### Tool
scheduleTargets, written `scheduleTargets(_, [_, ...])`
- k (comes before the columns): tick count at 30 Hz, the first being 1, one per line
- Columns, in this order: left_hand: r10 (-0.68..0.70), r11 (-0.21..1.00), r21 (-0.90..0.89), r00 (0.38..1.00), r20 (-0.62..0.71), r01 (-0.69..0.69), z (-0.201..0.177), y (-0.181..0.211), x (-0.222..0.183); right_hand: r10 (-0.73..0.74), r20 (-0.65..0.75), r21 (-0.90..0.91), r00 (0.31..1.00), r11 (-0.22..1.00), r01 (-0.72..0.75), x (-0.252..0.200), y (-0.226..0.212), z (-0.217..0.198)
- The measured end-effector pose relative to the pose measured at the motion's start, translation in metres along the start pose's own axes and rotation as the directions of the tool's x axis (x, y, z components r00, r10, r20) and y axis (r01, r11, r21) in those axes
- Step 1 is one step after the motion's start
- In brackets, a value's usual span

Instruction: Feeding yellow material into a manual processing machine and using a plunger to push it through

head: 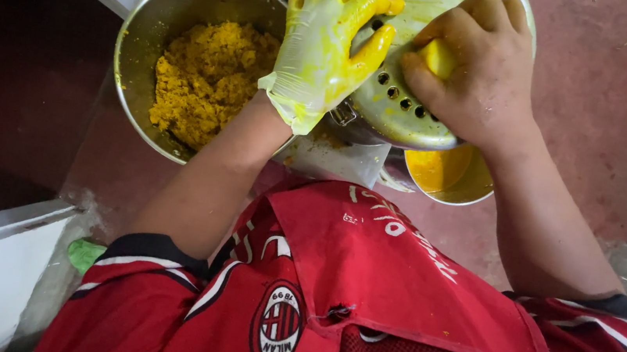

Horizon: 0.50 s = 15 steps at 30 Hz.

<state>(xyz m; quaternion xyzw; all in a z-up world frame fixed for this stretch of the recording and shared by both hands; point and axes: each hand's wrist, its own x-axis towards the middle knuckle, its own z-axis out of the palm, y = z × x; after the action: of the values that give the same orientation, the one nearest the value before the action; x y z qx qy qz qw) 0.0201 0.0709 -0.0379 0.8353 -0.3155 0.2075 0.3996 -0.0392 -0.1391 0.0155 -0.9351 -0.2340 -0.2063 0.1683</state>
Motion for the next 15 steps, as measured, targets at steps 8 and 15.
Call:
scheduleTargets(8, [0.014, 0.999, 0.037, 1.000, -0.027, -0.013, 0.003, 0.000, 0.000, 0.043, 0.037, -0.188, 0.998, 0.982, -0.035, -0.002, -0.010, -0.004])
scheduleTargets(15, [-0.071, 0.993, 0.094, 0.997, -0.008, 0.071, 0.018, -0.012, -0.010, 0.128, -0.015, -0.245, 0.992, 0.961, -0.128, -0.021, -0.015, -0.009])
